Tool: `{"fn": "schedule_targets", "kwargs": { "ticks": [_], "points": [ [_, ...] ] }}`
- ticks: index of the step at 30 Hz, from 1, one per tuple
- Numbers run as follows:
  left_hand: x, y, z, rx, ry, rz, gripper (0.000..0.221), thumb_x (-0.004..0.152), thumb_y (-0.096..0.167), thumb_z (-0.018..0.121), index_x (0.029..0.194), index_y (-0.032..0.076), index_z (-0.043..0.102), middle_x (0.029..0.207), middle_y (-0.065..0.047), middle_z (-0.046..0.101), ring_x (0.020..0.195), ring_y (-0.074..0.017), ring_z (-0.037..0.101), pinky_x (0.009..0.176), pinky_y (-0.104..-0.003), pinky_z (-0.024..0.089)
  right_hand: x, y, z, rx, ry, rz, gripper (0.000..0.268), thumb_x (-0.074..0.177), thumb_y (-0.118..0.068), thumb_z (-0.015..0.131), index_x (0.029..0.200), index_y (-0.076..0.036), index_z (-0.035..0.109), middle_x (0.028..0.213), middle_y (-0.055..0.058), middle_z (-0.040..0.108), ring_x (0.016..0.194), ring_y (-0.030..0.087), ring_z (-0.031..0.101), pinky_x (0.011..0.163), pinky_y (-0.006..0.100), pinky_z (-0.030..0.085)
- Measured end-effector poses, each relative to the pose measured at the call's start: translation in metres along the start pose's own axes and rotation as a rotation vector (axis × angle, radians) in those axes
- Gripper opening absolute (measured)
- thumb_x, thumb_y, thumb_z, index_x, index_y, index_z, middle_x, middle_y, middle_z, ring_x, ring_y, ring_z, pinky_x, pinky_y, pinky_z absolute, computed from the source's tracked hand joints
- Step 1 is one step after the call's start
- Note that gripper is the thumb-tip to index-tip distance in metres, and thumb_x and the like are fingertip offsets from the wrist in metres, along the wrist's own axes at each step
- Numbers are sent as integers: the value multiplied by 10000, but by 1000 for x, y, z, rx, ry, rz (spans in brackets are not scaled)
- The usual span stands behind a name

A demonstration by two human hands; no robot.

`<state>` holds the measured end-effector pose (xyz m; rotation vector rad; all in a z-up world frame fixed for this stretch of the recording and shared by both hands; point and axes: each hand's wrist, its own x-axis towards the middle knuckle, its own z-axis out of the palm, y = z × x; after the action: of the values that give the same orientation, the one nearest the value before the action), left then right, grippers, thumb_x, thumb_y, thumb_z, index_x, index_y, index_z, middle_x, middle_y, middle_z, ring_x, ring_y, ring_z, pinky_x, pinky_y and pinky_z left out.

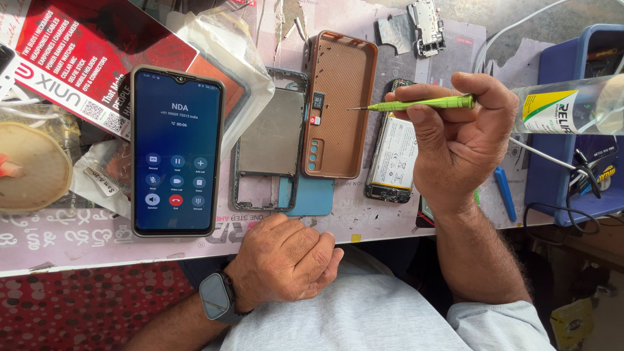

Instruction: The person disassembles a Vivo smartphone, removes the back cover, and uses a green plastic pry tool to detach the battery connector. They then use a blue plastic spudger to lift the battery and a green screwdriver to remove screws from the motherboard area. The person also handles a second phone that rings during the process.

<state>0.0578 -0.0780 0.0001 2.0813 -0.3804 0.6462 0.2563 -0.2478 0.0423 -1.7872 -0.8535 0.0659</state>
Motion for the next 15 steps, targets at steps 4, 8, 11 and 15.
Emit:
{"fn": "schedule_targets", "kwargs": {
  "ticks": [4, 8, 11, 15],
  "points": [
    [1, 0, 0, 5, -6, -4, 203, 873, 143, 811, 980, 19, 689, 733, -28, 628, 639, -148, 621, 561, -304, 457, -2, 1, -1, 30, 20, 31, 328, 1169, -70, 606, 1354, -71, 335, 1107, 254, 727, 1027, 262, 769, 890, 342, 685],
    [0, 1, 0, 18, 2, -5, 207, 866, 139, 806, 982, 14, 688, 756, -37, 639, 668, -157, 640, 579, -303, 472, -5, 1, -2, 34, 38, 50, 325, 1163, -73, 606, 1352, -57, 343, 1099, 249, 728, 1016, 259, 769, 876, 336, 682],
    [2, 2, 1, 22, 0, -15, 194, 860, 125, 807, 974, 14, 696, 760, -34, 641, 680, -157, 647, 588, -299, 481, -7, 2, -4, 53, 46, 59, 330, 1163, -74, 605, 1368, -55, 347, 1102, 248, 727, 1022, 263, 771, 878, 336, 683],
    [8, 3, -1, 50, -36, -42, 176, 841, 113, 821, 934, 22, 703, 720, -27, 627, 629, -149, 622, 541, -303, 456, -10, 3, -6, 114, 67, 92, 338, 1156, -72, 616, 1370, -49, 355, 1107, 248, 731, 1018, 273, 775, 860, 337, 683]
  ]
}}
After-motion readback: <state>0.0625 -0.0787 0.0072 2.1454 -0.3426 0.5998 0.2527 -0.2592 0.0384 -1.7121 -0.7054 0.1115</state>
